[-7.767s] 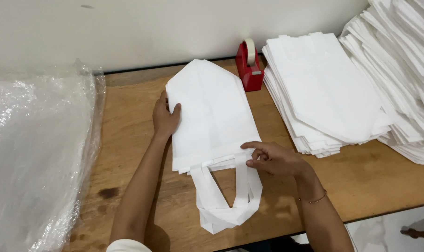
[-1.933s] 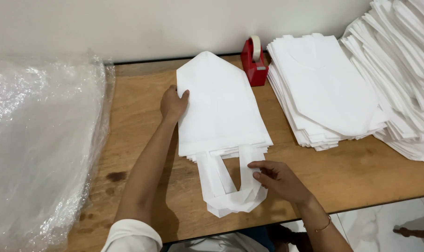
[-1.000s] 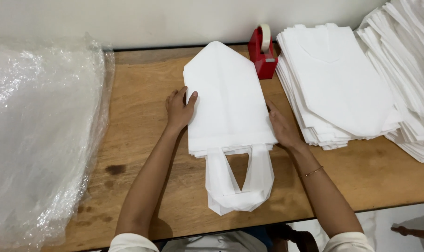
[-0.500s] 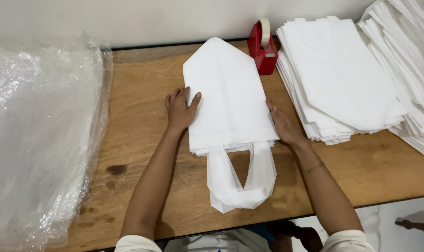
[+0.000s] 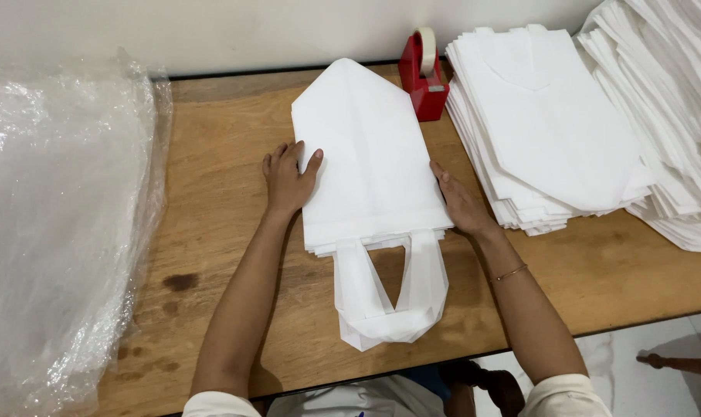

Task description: The person folds white plastic shopping bags one by one on a wooden table. They pick up a bag from a stack, fold it neatly, and place it onto a growing pile of folded bags.

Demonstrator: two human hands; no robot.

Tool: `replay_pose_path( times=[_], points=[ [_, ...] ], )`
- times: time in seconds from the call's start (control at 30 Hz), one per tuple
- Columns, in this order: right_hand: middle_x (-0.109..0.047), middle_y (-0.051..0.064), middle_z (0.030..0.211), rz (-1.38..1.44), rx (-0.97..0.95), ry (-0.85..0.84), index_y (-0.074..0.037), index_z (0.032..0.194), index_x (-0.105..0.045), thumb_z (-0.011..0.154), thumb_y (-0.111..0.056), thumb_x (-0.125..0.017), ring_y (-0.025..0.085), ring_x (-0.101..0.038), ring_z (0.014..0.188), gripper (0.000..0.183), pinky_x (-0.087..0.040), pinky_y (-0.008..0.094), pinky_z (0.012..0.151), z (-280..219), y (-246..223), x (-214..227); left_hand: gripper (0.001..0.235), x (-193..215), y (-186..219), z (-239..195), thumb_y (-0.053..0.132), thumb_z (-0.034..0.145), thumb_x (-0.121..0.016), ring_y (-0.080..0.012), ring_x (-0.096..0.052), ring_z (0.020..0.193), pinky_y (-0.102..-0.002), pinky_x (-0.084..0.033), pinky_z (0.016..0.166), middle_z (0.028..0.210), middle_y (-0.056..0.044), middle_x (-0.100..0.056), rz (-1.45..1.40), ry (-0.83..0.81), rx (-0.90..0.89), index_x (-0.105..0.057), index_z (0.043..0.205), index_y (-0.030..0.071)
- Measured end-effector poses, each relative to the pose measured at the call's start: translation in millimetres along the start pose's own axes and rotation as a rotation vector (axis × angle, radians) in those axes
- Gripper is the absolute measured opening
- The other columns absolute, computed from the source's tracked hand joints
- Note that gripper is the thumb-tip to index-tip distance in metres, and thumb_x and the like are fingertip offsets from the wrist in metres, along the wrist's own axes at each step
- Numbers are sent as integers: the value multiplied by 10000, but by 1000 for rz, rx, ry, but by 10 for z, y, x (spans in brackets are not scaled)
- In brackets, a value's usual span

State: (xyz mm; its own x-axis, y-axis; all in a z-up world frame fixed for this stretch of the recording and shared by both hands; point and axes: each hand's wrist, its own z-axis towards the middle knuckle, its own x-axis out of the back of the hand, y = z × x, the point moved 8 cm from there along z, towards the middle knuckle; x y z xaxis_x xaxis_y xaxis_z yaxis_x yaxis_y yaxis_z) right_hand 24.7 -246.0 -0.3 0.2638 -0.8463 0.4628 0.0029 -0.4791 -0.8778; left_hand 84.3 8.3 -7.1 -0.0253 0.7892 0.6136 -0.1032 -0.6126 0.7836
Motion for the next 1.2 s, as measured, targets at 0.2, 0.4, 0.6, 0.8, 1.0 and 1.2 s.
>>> replay_pose_path(
  times=[0.2, 0.4, 0.6, 0.8, 1.0, 1.2],
  points=[
    [-135, 215, 1383, 43, -4, 15, 1, 1344, -141, 890, -510, -76, 325, -150, 1276, 687, -80, 433, 1053, -39, -27, -4, 625, 17, 7, -29, 496, 877, -403, -344, -221, 1253, -488, 26, 1023, 1294, -229, -336, -66, 15, 1, -390, 1231, -20],
    [-194, 240, 1357, 148, 100, 166, 24, 1320, -199, 912, -440, -166, 346, -181, 1255, 619, -99, 461, 1046, -224, -381, 208, 569, 222, 463, -137, 331, 866, -500, -419, -109, 1258, -539, -17, 1019, 1339, -284, -193, -127, 35, -50, -331, 1256, -47],
    [-332, 222, 1278, -43, 388, 556, 35, 1269, -280, 822, -109, -539, 397, -335, 1152, 536, -303, 515, 943, -721, -447, 963, 494, -239, 1114, -169, 224, 828, -587, -422, -250, 1198, -523, -201, 987, 1278, -248, -298, -2, 32, -570, -388, 1224, 5],
    [-223, 241, 1354, -456, -120, 624, -12, 1308, -295, 725, -344, -618, 383, -118, 1271, 745, -94, 492, 1036, -1125, -222, 1358, 482, -1192, 2046, -256, 296, 853, -480, -341, -278, 1230, -481, -248, 996, 1325, -171, -315, 356, -337, -956, -373, 1269, 78],
    [-315, 154, 1343, -745, -284, 519, -158, 1322, -330, 745, -536, -526, 363, -84, 1300, 718, 42, 525, 1018, -1149, 357, 1398, 599, -1885, 2414, -381, 423, 855, -417, -287, -133, 1302, -479, -177, 1027, 1403, -124, -166, 689, -626, -978, -204, 1349, 158],
    [-530, 62, 1122, -893, -42, 659, -180, 1088, -572, 816, -233, -576, 302, -315, 1232, 277, -112, 470, 1045, -1249, 410, 1389, 752, -1979, 2307, -315, 648, 794, -284, -269, -171, 1296, -493, -130, 1024, 1381, -120, -239, 700, -721, -907, -157, 1363, 171]
  ],
)
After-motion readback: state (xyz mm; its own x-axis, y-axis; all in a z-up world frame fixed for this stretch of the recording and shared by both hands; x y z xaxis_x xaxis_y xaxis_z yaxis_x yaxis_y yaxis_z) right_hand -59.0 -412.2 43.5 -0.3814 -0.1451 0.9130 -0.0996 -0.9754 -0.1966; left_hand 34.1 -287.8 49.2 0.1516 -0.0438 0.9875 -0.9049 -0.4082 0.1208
